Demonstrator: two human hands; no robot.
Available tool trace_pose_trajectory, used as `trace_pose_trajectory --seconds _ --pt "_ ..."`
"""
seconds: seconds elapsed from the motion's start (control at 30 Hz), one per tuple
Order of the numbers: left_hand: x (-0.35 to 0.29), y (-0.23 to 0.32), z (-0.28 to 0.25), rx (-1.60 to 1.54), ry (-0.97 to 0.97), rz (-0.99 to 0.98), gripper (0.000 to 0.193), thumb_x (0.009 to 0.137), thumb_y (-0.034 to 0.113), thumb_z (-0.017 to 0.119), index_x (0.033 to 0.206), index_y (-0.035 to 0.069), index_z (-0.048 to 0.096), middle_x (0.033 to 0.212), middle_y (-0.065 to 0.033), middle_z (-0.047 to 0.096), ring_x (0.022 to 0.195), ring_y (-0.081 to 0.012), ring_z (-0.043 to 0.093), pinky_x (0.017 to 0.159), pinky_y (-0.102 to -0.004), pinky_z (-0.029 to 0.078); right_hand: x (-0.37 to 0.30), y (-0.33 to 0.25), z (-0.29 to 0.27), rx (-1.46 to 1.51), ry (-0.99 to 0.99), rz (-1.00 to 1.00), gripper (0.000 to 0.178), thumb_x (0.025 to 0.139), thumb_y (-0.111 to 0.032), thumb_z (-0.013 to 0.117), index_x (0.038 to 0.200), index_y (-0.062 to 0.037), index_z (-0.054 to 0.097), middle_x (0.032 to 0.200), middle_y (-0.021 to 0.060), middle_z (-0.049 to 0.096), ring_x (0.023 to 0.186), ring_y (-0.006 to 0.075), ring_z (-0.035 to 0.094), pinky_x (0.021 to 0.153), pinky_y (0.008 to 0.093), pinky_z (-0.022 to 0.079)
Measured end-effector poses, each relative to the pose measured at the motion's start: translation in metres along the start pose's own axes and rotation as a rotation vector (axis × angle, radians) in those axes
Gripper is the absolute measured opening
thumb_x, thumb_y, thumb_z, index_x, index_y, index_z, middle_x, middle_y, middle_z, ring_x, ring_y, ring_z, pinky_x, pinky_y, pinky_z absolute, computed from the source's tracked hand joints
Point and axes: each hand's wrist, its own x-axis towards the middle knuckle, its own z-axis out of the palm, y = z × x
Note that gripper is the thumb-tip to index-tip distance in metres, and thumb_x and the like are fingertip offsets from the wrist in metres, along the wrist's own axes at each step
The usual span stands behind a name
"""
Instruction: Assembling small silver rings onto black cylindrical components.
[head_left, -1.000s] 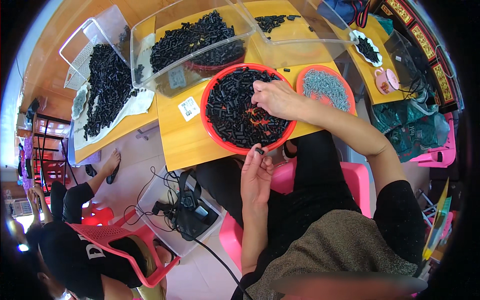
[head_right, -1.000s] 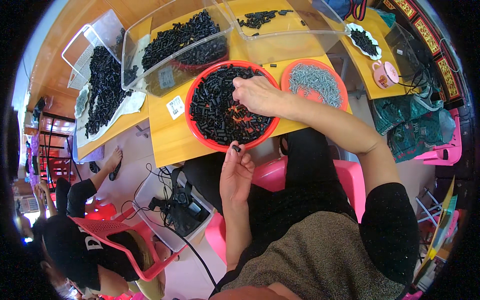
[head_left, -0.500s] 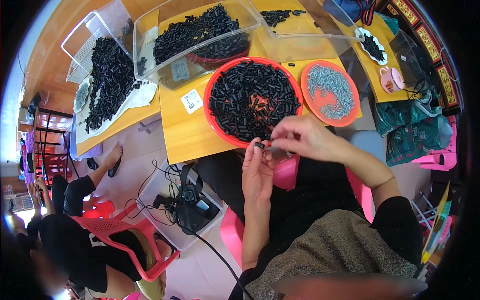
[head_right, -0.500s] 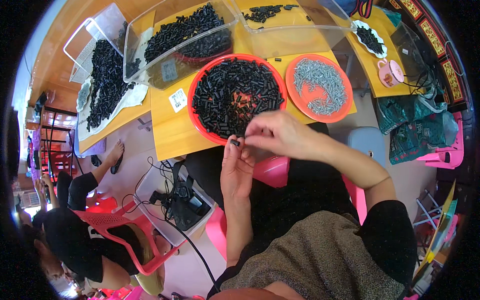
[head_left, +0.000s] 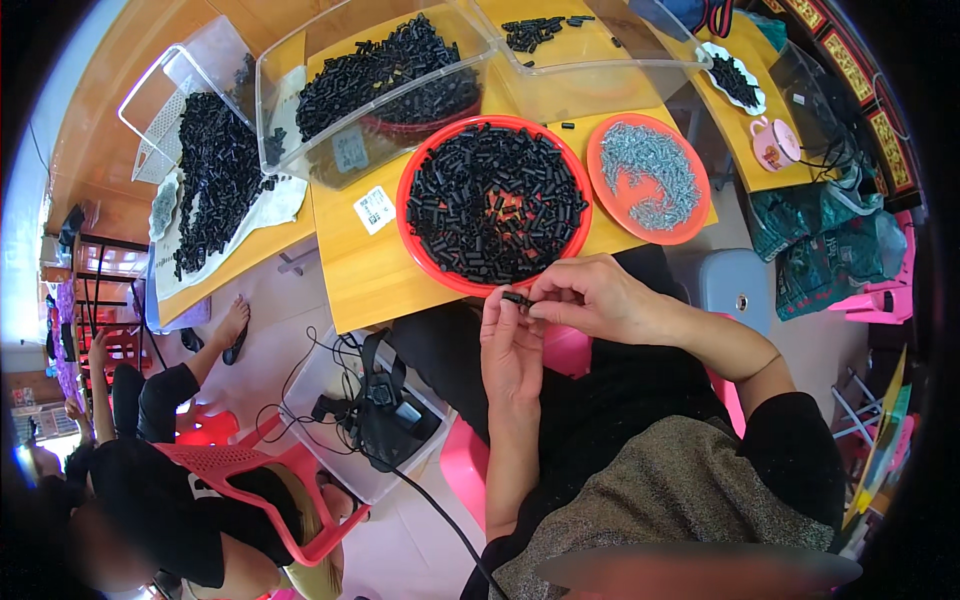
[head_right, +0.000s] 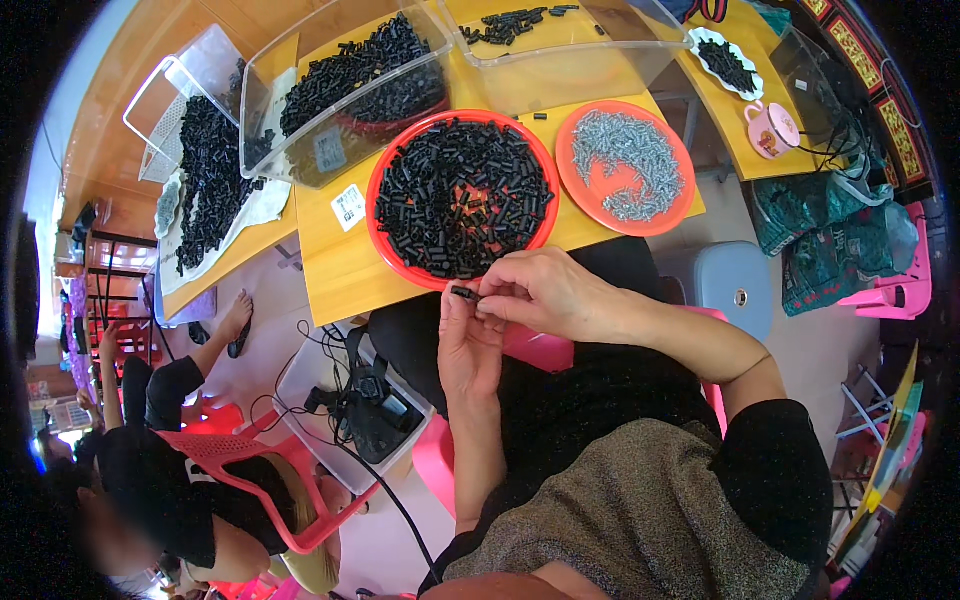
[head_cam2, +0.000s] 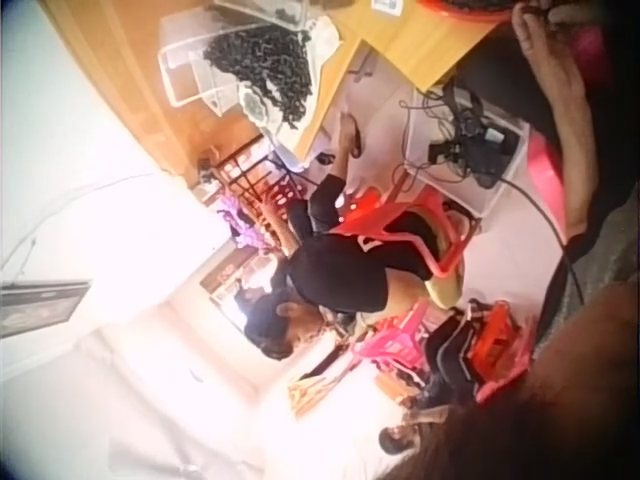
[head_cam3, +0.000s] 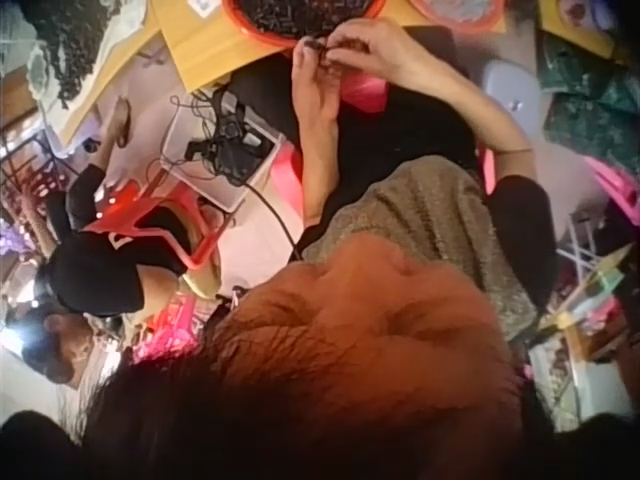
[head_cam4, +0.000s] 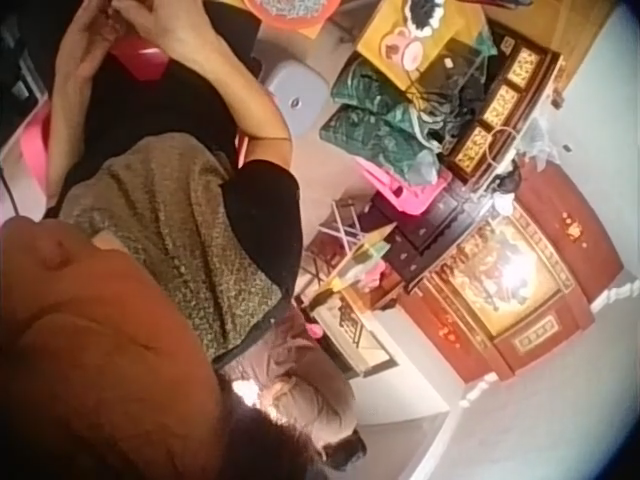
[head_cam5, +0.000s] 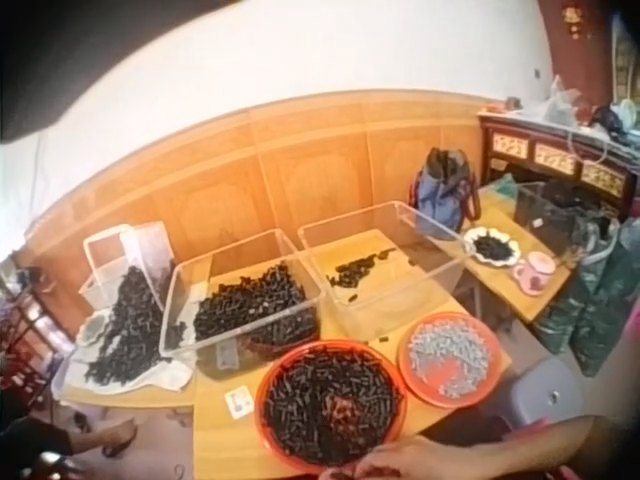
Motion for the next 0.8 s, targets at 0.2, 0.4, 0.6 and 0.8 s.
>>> trace_pose_trajectory --seconds 0.2,0.4,0.6,0.8 --pt "-0.001 0.003 0.002 0.067 -0.014 0.037 0.020 0.091 0.008 0.057 0.111 0.006 0.057 0.099 -0.0055 0.063 0.089 -0.0134 0.060 0.080 -0.0277 0.049 0.002 0.004 0.001 -0.085 -0.002 -0.092 0.018 0.081 -0.014 0.067 0.087 0.0004 0.059 0.077 0.0123 0.060 0.071 0.0278 0.062 0.062 0.0353 0.048" --pt "-0.001 0.003 0.002 0.141 0.028 0.120 0.022 0.089 0.003 0.059 0.110 0.003 0.057 0.098 -0.0066 0.064 0.088 -0.0141 0.061 0.080 -0.0268 0.051 -0.002 0.007 0.012 -0.239 0.073 -0.181 0.016 0.083 -0.014 0.062 0.090 -0.0012 0.056 0.080 0.0126 0.056 0.075 0.0309 0.060 0.063 0.0401 0.048" --pt "0.000 0.002 -0.001 0.191 0.038 0.160 0.020 0.088 0.001 0.059 0.108 0.002 0.058 0.096 -0.0067 0.064 0.085 -0.0136 0.062 0.076 -0.0257 0.052 -0.006 0.004 0.018 -0.481 0.163 -0.321 0.016 0.081 -0.010 0.057 0.093 -0.0009 0.053 0.079 0.0117 0.051 0.070 0.0288 0.059 0.061 0.0375 0.048" --pt "-0.002 0.002 0.006 0.243 0.058 0.200 0.019 0.087 0.001 0.060 0.106 0.002 0.059 0.094 -0.0061 0.064 0.083 -0.0133 0.062 0.075 -0.0254 0.052 -0.008 0.009 0.020 -0.549 0.183 -0.382 0.016 0.078 -0.009 0.057 0.091 -0.0014 0.052 0.079 0.0111 0.050 0.068 0.0280 0.058 0.060 0.0372 0.048"
